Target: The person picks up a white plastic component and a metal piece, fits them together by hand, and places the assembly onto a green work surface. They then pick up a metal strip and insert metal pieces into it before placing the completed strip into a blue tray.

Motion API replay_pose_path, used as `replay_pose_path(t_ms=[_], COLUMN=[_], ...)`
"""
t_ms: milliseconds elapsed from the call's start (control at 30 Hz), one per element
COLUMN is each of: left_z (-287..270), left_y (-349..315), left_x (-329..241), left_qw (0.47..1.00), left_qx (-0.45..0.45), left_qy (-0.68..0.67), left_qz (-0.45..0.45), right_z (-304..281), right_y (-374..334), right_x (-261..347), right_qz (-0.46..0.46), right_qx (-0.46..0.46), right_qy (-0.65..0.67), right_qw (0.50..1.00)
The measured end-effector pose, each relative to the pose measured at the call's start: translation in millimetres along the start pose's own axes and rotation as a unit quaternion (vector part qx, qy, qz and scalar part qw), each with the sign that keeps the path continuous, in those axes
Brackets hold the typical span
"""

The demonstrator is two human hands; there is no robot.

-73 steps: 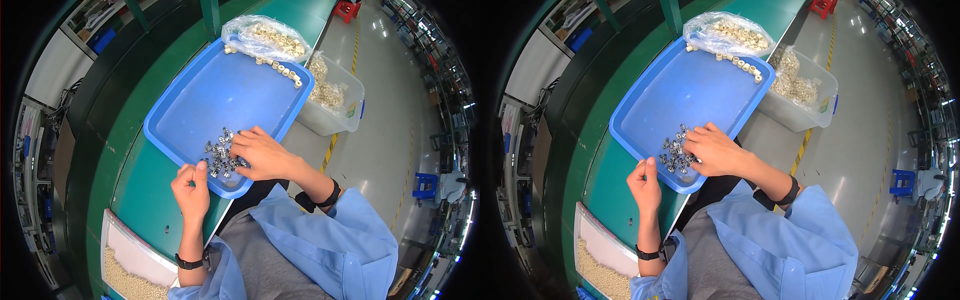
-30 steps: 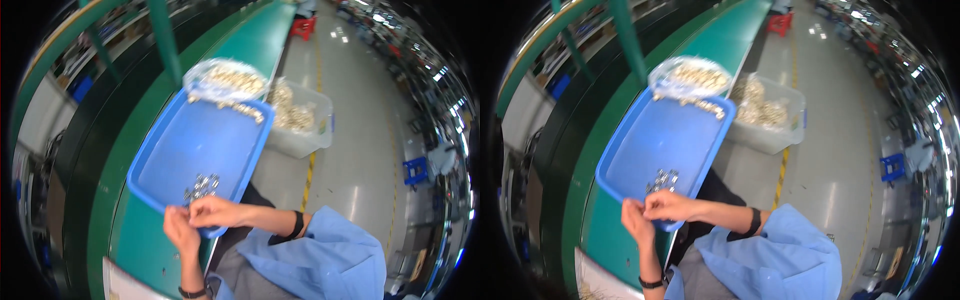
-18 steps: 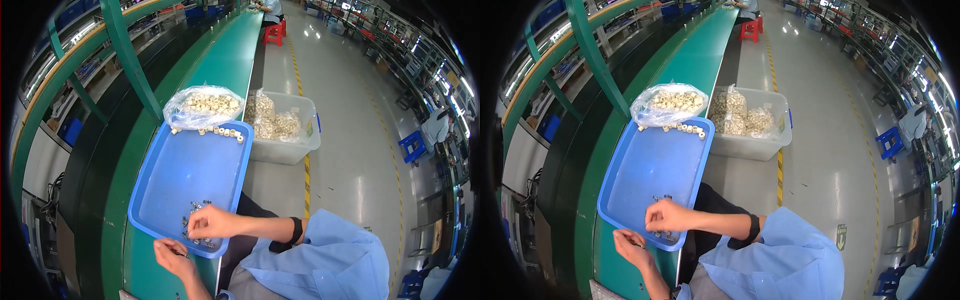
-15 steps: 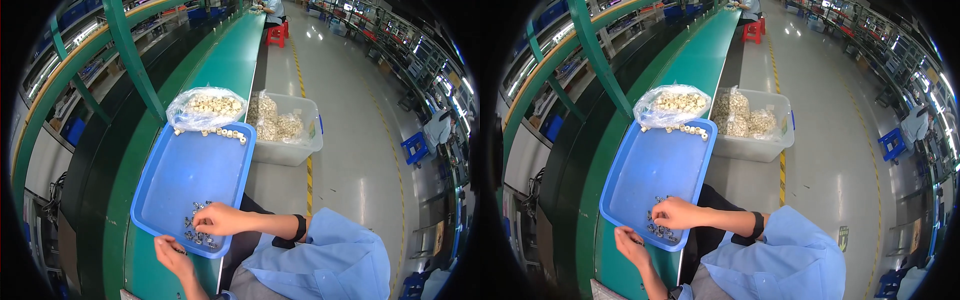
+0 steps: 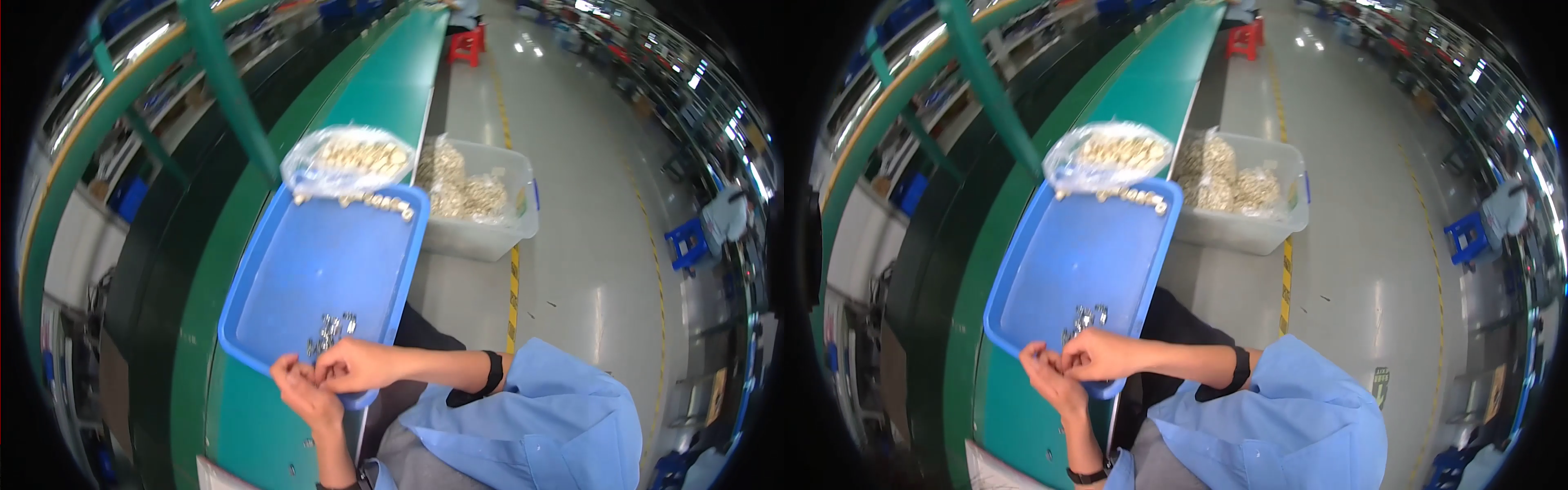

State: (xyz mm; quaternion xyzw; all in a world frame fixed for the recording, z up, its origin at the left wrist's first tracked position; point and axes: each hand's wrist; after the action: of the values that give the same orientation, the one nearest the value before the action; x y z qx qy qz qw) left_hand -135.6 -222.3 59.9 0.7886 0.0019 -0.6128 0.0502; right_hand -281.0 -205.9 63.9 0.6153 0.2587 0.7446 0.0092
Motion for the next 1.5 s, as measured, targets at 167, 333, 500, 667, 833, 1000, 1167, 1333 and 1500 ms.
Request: replay_pose_path(t_ms=[167,333,500,667,833,1000,1167,1333,1500], left_z=[11,9,14,6,-32,-121,-188,-210,-203], left_y=[3,5,7,18,13,-18,-66,-120,-144], left_x=[7,7,14,4,-17,-39,-21,2,15], left_qw=[0.995,0.978,0.976,0.991,0.996,0.972,0.916,0.891,0.909], left_qx=[0.013,0.131,0.145,0.093,-0.043,-0.117,-0.156,-0.209,-0.207], left_qy=[-0.093,-0.165,-0.158,-0.093,0.019,0.198,0.363,0.35,0.3], left_qz=[0.045,0.001,-0.016,0.001,0.077,0.043,-0.066,-0.2,-0.203], right_z=[3,1,-3,-12,-23,-10,-14,-26,-12], right_y=[0,-11,-17,-4,12,14,22,25,27], right_x=[-6,-7,-1,5,-3,5,3,-1,7], right_qz=[0.021,0.017,0.113,0.095,-0.032,0.059,0.052,-0.045,-0.109], right_qx=[-0.027,0.022,-0.084,-0.086,-0.058,-0.069,-0.036,0.133,0.223], right_qy=[-0.035,-0.023,0.119,-0.077,-0.313,-0.289,-0.34,-0.521,-0.6], right_qw=[0.999,0.999,0.983,0.989,0.947,0.953,0.938,0.842,0.761])
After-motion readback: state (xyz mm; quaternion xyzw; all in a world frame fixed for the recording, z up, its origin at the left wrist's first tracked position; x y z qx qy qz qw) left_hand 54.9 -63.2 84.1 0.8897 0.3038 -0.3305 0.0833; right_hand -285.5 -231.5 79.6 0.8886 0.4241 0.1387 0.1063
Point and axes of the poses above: each hand's wrist, its own y-axis towards the middle knuckle, its own z-axis out of the palm, x = y × z, and after that the axes turned 15 degrees about -z, right-handed
